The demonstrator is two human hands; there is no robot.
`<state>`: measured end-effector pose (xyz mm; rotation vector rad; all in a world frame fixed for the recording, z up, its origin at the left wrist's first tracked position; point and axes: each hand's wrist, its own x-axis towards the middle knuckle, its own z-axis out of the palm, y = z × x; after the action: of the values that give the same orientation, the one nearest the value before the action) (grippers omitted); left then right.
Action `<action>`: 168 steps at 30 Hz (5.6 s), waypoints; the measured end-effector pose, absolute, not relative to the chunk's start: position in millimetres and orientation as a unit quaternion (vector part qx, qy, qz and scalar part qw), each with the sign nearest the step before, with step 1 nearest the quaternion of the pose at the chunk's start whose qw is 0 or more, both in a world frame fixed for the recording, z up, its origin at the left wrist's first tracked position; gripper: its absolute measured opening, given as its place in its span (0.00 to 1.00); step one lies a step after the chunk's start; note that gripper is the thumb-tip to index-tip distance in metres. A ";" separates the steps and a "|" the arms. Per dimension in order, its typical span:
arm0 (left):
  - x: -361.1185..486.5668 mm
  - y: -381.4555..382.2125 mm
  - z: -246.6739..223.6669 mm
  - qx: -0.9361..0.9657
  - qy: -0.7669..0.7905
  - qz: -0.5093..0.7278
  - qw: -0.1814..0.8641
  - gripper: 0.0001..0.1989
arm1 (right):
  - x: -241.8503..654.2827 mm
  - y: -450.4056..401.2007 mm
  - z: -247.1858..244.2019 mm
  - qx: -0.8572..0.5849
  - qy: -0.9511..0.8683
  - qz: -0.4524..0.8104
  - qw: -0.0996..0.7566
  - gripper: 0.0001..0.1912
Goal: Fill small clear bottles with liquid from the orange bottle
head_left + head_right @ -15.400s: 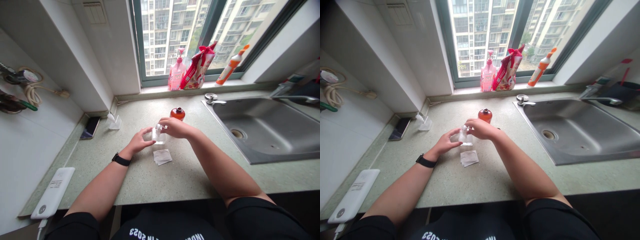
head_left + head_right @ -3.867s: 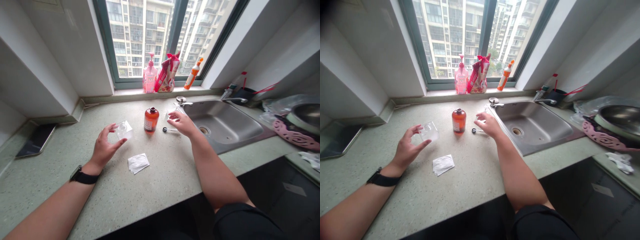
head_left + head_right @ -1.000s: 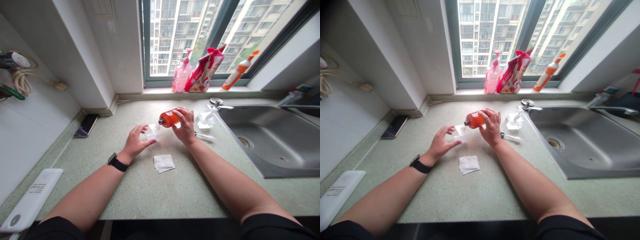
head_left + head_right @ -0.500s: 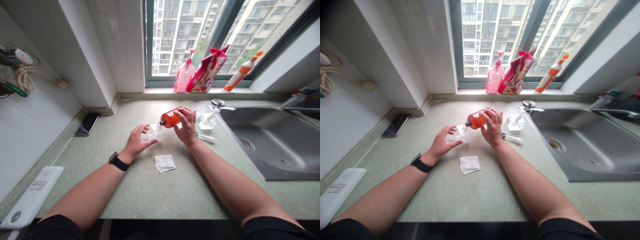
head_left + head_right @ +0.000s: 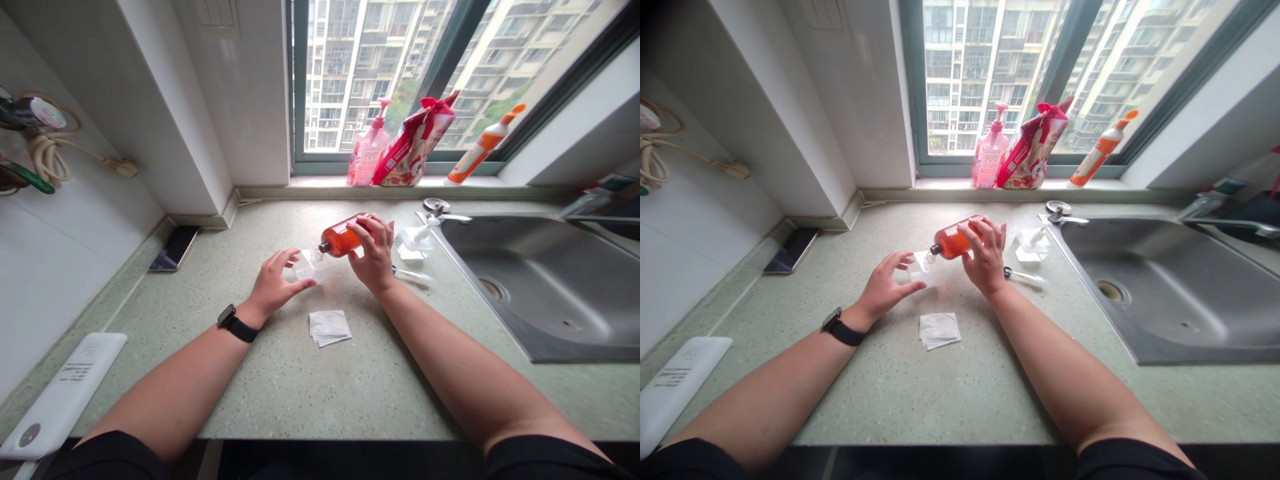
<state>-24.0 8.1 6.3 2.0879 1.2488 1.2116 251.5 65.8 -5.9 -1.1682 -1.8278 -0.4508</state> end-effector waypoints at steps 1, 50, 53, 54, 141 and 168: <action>-24.1 8.0 6.4 0.751 0.449 0.435 0.210 0.37 | 251.5 65.8 -6.0 -0.473 -0.738 -0.182 0.446 0.42; -24.8 8.8 5.0 0.742 0.463 0.415 0.250 0.39 | 249.6 62.3 -0.9 -0.479 -0.734 -0.217 0.430 0.39; -24.8 8.4 5.7 0.742 0.463 0.414 0.252 0.39 | 249.2 62.1 -0.8 -0.469 -0.734 -0.223 0.438 0.39; -24.8 8.3 5.8 0.742 0.462 0.414 0.252 0.39 | 249.3 62.1 -0.9 -0.469 -0.734 -0.222 0.439 0.39; -24.4 7.9 5.7 0.735 0.475 0.402 0.270 0.39 | 250.8 63.7 -0.2 -0.449 -0.738 -0.245 0.440 0.43; -24.0 7.6 7.6 0.740 0.471 0.401 0.264 0.38 | 250.6 62.5 2.6 -0.459 -0.737 -0.251 0.427 0.41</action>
<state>-24.0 7.6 7.6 2.0015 1.2743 1.0833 250.6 62.5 2.6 -1.1459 -1.8421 -0.6271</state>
